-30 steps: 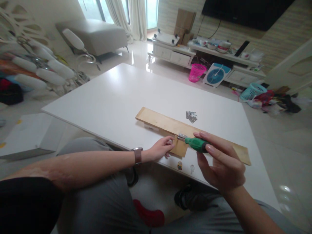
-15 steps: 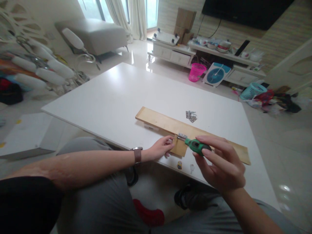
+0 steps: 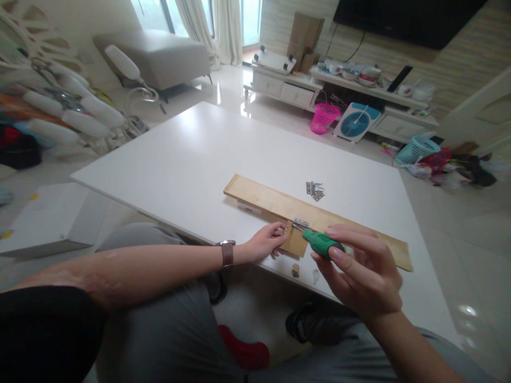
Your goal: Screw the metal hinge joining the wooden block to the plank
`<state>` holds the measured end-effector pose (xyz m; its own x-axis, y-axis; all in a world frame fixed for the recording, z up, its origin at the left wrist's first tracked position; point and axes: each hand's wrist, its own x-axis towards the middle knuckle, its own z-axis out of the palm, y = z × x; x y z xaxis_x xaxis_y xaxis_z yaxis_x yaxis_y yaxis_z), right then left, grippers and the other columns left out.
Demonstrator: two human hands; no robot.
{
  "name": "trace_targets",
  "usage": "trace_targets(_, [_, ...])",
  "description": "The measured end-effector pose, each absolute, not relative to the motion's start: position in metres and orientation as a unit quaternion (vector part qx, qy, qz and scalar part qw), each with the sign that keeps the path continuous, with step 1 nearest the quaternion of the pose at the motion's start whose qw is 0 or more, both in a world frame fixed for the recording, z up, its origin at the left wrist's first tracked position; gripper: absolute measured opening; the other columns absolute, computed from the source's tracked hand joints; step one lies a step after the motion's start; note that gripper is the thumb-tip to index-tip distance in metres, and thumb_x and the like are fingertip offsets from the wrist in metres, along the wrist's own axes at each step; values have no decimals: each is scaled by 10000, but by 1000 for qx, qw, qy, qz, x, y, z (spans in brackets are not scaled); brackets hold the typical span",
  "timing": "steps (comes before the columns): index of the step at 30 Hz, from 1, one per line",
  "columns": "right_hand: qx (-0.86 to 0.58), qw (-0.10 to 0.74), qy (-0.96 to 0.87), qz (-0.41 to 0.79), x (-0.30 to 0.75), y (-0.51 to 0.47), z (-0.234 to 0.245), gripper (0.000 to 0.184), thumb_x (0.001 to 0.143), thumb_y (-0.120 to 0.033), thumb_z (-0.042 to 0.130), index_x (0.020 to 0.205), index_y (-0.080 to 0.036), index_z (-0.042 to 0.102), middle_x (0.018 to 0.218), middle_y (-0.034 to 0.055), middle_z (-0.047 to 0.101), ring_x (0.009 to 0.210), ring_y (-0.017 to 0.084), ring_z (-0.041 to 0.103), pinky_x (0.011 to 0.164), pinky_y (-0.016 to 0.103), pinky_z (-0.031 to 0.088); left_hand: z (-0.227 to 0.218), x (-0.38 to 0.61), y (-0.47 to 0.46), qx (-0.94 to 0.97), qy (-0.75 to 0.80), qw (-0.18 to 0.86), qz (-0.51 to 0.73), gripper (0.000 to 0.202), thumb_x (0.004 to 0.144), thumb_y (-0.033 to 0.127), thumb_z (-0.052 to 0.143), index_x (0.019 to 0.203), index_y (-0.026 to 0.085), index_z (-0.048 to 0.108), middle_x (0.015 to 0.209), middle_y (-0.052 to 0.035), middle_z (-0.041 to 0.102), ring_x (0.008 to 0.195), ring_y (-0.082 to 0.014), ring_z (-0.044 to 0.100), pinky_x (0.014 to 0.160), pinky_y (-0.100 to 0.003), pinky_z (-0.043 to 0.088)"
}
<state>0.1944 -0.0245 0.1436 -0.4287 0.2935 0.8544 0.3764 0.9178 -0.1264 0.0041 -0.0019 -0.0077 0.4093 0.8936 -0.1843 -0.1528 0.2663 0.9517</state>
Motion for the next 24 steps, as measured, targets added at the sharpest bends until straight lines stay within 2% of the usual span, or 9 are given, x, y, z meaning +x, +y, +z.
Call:
trace_targets(3, [-182,492,-851,-29,196,-24,143,434,851,-44,720,1238,-234,666,1134,99,711,1031,247,749,815,434,687,-8,4,-2,472,390,694,378,443,916,490,745,1208,181,621,984,-57,650,753,-136,656,537,-198,562])
trace_targets(6, [-156,470,-868,24,198,-26,145,524,869,3,623,1351,-202,604,1302,163,695,1203,296,739,896,492,693,-8,4,-2,480,389,690,378,439,923,498,733,1192,171,615,968,-52,640,734,-129,638,536,-209,577])
trace_targets(8, [-158,464,-871,37,197,-27,146,547,868,35,608,1366,-191,589,1323,177,695,1217,295,740,893,482,699,-8,5,-2,482,391,688,375,447,926,505,727,1196,168,614,959,-50,640,707,-122,628,528,-211,575])
trace_targets(13, [-196,499,-843,-33,193,-27,141,421,829,-19,764,1170,-251,683,1077,62,697,972,215,740,762,387,695,-7,4,-1,476,391,691,378,449,904,497,754,1182,171,621,956,-45,649,683,-108,623,518,-190,548])
trace_targets(15, [-203,504,-838,-45,194,-26,140,396,813,-54,809,1130,-262,693,1047,46,679,942,205,727,747,382,691,-7,4,-1,478,389,692,377,452,899,495,760,1185,173,623,959,-43,655,674,-104,619,519,-194,549])
trace_targets(18, [-185,488,-853,-24,197,-26,140,378,873,-68,722,1211,-233,683,1189,110,707,1061,257,755,800,443,705,-8,4,-2,473,391,692,379,459,894,518,759,1168,176,623,951,-46,659,695,-119,633,527,-203,556])
trace_targets(21, [-162,479,-862,23,197,-27,141,454,905,-22,618,1328,-187,635,1341,182,695,1227,316,736,890,512,702,-6,5,-2,473,391,693,377,491,892,545,757,1184,176,620,976,-63,669,718,-133,649,529,-210,554])
trace_targets(24, [-142,473,-869,26,194,-29,141,473,872,35,629,1308,-149,631,1288,181,705,1203,305,741,905,491,696,-4,4,-2,474,389,698,370,508,901,556,747,1209,173,619,993,-76,679,713,-136,650,522,-209,541])
